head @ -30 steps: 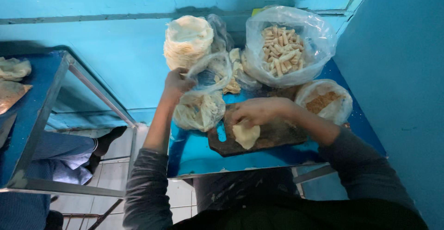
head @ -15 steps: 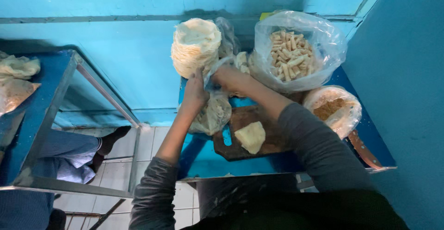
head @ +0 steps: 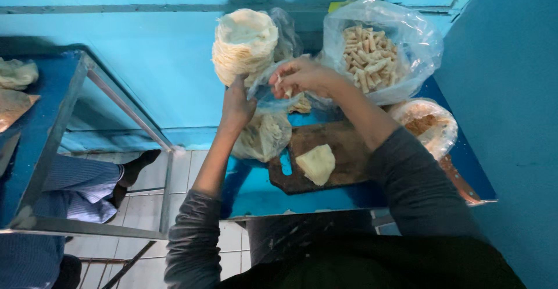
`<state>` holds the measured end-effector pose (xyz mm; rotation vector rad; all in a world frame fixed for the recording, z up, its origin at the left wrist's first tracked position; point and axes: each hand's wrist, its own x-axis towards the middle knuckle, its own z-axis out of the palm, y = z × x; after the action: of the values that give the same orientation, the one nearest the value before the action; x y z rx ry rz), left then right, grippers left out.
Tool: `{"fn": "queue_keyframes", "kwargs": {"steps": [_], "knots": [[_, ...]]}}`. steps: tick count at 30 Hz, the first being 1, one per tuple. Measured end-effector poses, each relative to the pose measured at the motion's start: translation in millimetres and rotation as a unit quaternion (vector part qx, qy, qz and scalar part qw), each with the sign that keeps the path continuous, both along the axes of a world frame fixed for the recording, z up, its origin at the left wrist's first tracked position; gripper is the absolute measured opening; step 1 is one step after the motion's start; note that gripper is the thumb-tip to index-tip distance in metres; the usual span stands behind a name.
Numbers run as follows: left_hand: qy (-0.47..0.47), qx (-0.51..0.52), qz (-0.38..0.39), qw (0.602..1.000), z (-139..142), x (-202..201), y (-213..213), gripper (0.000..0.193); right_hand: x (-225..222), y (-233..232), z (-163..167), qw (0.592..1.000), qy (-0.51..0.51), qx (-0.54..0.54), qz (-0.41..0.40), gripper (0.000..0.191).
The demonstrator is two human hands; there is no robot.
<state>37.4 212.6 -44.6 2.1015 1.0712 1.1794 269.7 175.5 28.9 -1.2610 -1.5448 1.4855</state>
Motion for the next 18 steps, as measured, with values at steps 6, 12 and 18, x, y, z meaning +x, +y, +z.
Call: {"fn": "queue_keyframes", "kwargs": {"steps": [6,12,18], "knots": [[0.022,0.014,0.025,0.999,-1.0,9.1,-3.0,0.060,11.9,-13.4,-22.0,0.950,0.254,-0.170,0.070,0.051],[0.045,0.048,0.003,0.998,-0.7,1.3,-11.2,0.058,5.3,-45.5,-9.6,0.928,0.317,-0.189,0.058,0.064],[0.037,0.082,0.011,0.996,4.7,-2.2,-18.4,0.051,0.0,-71.1,5.3,0.975,0.189,-0.079,0.092,0.045]]}}
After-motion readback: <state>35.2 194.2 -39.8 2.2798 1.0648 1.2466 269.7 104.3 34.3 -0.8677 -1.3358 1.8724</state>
